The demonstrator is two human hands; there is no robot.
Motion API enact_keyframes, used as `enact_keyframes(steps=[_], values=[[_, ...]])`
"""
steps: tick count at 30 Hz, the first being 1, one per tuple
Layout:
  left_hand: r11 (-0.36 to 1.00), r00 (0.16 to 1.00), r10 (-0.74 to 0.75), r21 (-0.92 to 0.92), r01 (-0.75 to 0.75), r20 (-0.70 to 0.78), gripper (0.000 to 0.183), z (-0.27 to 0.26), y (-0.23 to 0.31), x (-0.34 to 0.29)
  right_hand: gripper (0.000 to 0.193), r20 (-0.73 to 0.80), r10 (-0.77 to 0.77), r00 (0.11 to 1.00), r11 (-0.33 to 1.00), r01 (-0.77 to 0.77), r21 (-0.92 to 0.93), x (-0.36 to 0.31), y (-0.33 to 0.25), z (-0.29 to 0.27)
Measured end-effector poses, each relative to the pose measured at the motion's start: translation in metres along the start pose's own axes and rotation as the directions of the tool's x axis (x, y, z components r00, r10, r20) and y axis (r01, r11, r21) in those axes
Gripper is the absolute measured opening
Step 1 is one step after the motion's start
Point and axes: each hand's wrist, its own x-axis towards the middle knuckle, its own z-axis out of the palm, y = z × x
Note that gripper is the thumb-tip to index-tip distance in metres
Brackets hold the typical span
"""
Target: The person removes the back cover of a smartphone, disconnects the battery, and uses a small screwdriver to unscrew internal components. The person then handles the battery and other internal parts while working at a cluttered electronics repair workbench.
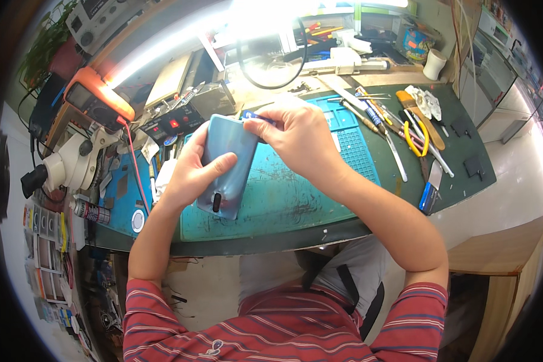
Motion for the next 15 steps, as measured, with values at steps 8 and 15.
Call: enact_keyframes(steps=[8,15], values=[[0.698,0.975,0.183,0.715,-0.039,-0.126,0.104,0.017,0.009,-0.005,0.023,0.095,0.053,0.994,0.989,-0.065,0.132,0.005,0.012,-0.009],[0.639,0.97,0.198,0.769,-0.019,-0.141,0.116,0.048,0.005,-0.021,0.025,0.332,0.207,0.92,0.967,-0.244,0.073,-0.001,-0.011,-0.036]])
